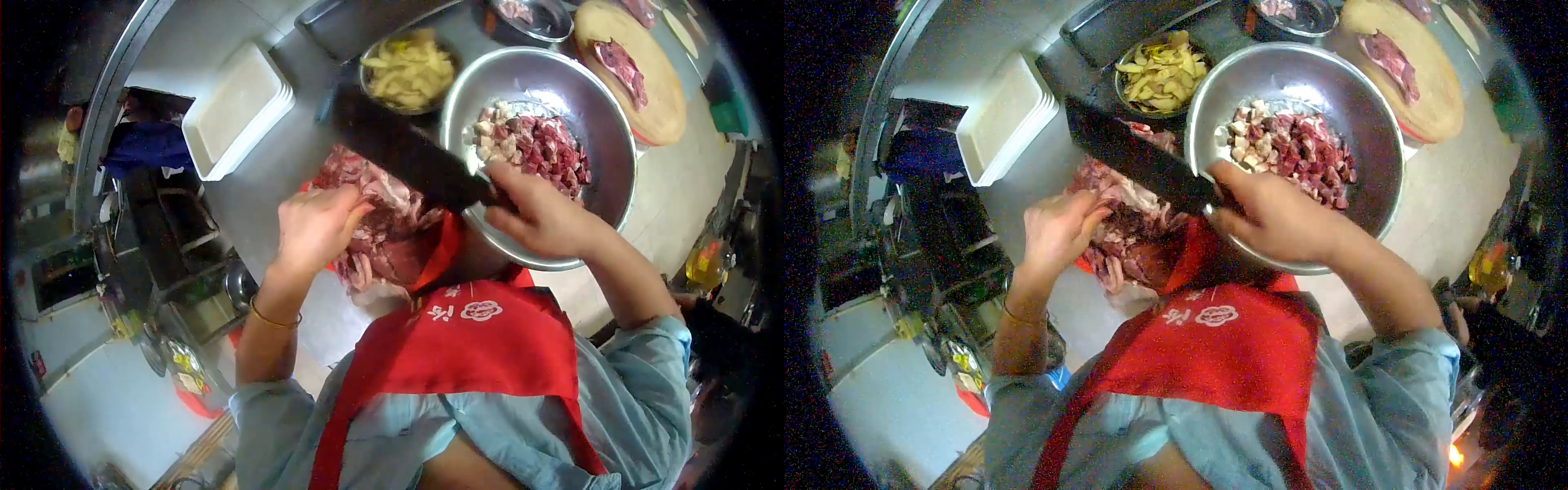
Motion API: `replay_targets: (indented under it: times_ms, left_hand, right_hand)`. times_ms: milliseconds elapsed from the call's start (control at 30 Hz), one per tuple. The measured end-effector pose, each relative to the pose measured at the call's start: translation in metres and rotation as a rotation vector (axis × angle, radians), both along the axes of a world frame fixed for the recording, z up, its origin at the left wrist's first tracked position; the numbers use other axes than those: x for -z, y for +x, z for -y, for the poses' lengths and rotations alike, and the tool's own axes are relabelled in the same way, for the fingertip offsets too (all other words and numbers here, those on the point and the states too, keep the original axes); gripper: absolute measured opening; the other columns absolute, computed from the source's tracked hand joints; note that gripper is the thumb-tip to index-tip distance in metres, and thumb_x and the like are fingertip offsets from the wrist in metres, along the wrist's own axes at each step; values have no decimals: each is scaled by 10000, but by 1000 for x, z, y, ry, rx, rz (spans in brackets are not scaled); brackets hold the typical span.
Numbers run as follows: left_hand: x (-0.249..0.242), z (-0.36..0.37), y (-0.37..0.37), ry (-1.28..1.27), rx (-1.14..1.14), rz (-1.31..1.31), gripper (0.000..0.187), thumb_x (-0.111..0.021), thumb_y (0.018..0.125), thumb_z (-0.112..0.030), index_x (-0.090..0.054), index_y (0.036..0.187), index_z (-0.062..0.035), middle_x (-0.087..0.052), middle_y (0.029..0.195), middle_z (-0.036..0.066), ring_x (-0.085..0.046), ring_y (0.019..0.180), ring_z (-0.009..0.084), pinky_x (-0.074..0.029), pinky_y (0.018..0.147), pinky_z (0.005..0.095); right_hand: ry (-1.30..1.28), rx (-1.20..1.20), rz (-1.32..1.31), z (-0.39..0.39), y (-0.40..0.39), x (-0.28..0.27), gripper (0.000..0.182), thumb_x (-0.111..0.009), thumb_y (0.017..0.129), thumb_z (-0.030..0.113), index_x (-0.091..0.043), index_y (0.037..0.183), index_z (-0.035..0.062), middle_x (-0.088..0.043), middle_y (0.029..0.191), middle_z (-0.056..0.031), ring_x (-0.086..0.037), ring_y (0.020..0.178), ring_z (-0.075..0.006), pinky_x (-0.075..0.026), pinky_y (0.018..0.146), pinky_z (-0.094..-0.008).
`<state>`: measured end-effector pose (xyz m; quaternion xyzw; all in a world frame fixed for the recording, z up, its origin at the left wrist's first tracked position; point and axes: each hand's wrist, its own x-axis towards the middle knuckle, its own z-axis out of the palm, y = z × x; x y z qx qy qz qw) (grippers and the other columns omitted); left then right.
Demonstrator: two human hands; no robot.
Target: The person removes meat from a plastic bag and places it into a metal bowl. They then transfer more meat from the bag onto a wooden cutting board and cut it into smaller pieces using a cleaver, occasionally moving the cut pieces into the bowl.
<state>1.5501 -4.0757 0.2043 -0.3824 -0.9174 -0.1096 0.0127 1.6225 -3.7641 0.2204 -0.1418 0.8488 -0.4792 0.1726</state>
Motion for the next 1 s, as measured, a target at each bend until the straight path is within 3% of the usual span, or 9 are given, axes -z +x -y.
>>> replay_targets:
  times_ms: [67, 200, 267, 467, 667, 733, 767, 867, 1000]
  left_hand:
    - [-2, -4, 2, -13, 21, 20, 201, -735, 789, -260, -619, 836, -102, -619, 695, 110, -624, 647, 334, -483, 570, 441]
    - [-1, -15, 15, 14, 58, 143, 191, -730, 796, -255, -631, 837, -96, -614, 693, 124, -624, 645, 334, -476, 564, 440]
    - [-5, -14, 15, -8, 27, 110, 189, -726, 801, -250, -629, 825, -90, -609, 686, 130, -622, 640, 335, -471, 561, 440]
    - [-8, 23, 4, -1, -44, 62, 153, -727, 809, -229, -660, 822, -92, -643, 704, 126, -636, 642, 324, -486, 574, 418]
    - [-15, -1, 61, -31, -59, 404, 146, -731, 797, -227, -687, 824, -91, -645, 706, 129, -633, 632, 309, -494, 597, 425]
    - [-3, 22, 79, 36, -254, 455, 178, -680, 836, -287, -690, 822, -110, -624, 665, 118, -627, 623, 316, -486, 584, 430]
    - [7, 35, 81, 75, -344, 474, 204, -655, 856, -317, -691, 822, -119, -614, 644, 112, -623, 618, 319, -483, 578, 433]
    - [33, 78, 64, -42, -654, 563, 215, -609, 885, -305, -702, 845, -115, -655, 749, 130, -641, 723, 324, -491, 646, 418]
    - [37, 36, 27, -75, -285, -186, 228, -614, 886, -323, -696, 911, -111, -682, 1007, 116, -631, 922, 325, -480, 801, 424]
  right_hand:
    - [100, -80, 59, 3, 2, -1, 349, -582, 890, 126, -461, 1195, 7, -622, 850, -281, -628, 834, -461, -490, 738, -515]
    - [-40, 21, -24, 41, -31, 33, 327, -586, 880, 155, -450, 1139, 7, -627, 834, -291, -617, 809, -484, -496, 720, -536]
    - [-88, 11, -205, 59, -48, 50, 353, -594, 872, 162, -439, 1147, 4, -624, 803, -293, -617, 789, -486, -493, 700, -544]
    - [245, -202, 170, -3, 5, 14, 343, -596, 877, 158, -439, 1139, 3, -618, 777, -285, -620, 786, -484, -494, 679, -535]
    - [-28, 18, 63, 32, -14, 71, 355, -586, 897, 140, -445, 1191, -1, -631, 910, -284, -633, 877, -453, -504, 774, -491]
    - [-181, 67, 27, 46, -26, 73, 376, -590, 898, 120, -451, 1227, 0, -626, 971, -272, -639, 927, -410, -498, 830, -456]
    - [-224, 80, 111, 48, -28, 70, 337, -582, 921, 133, -465, 1209, 2, -594, 970, -186, -586, 932, -265, -471, 841, -389]
    - [-312, 166, 7, 42, -20, 84, 428, -594, 900, 112, -438, 1285, 10, -623, 980, -238, -628, 936, -353, -483, 853, -409]
    - [-217, 252, -36, 26, -7, 68, 456, -582, 903, 100, -430, 1318, -15, -607, 1098, -192, -584, 1043, -269, -453, 917, -369]
